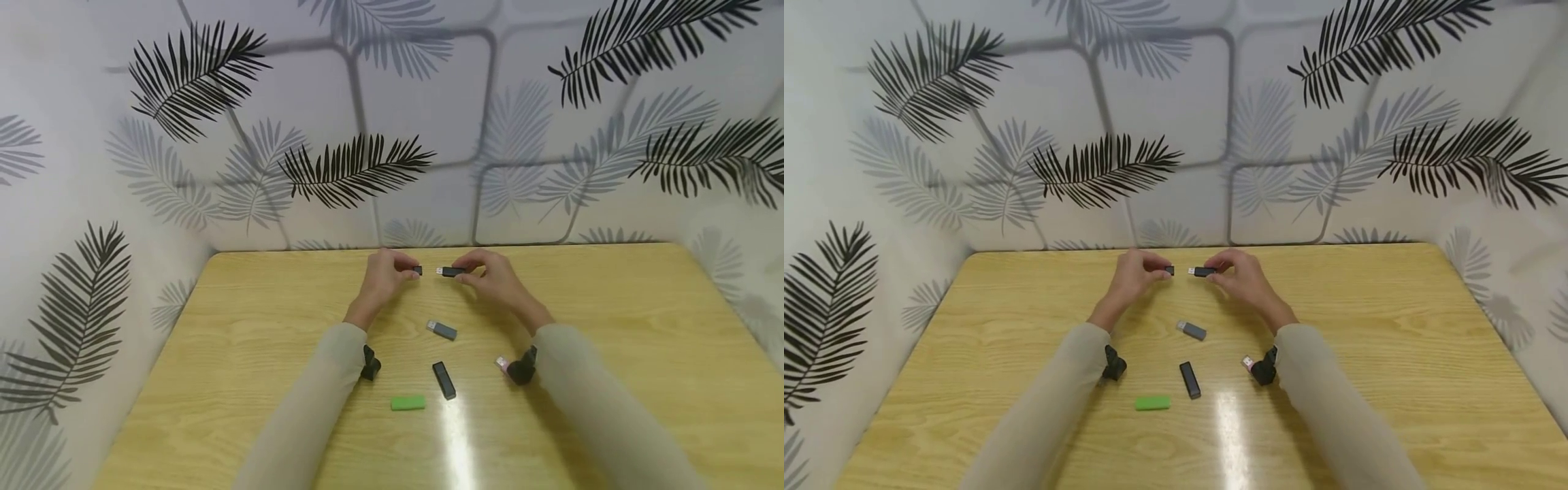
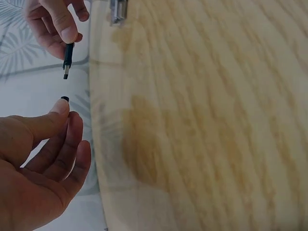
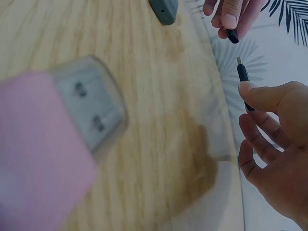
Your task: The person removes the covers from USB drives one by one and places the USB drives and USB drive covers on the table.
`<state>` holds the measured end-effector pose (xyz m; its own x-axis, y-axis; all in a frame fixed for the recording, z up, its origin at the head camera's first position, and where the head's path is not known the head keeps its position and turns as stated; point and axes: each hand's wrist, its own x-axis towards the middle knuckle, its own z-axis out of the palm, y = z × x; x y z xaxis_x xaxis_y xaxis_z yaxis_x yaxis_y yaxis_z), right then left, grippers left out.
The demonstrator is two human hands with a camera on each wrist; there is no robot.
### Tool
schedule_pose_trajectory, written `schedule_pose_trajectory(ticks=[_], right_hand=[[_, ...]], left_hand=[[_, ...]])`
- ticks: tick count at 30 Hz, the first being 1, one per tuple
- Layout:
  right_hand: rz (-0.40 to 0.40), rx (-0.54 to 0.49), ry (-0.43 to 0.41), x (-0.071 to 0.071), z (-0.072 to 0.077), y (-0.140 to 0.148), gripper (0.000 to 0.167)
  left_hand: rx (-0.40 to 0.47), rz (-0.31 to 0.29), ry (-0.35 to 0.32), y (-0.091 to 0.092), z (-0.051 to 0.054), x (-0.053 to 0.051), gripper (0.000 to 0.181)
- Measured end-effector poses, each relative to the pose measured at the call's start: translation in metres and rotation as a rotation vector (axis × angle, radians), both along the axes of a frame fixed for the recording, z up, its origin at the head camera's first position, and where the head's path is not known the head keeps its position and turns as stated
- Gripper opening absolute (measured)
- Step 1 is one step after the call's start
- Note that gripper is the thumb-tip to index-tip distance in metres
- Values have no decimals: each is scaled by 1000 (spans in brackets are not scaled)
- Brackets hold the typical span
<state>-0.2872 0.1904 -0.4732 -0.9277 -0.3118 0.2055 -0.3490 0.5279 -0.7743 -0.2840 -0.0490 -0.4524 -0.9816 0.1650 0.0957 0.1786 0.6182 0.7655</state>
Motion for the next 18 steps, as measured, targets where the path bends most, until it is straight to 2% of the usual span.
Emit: schedule_pose_trajectory(ticks=[12, 18], right_hand=[[-35, 22, -34, -11, -13, -6, 17], [-11, 59, -33, -13, -15, -11, 17]], left_hand=[[-99, -9, -8, 3, -23, -17, 15], [-139, 22, -23, 6, -25, -20, 13]])
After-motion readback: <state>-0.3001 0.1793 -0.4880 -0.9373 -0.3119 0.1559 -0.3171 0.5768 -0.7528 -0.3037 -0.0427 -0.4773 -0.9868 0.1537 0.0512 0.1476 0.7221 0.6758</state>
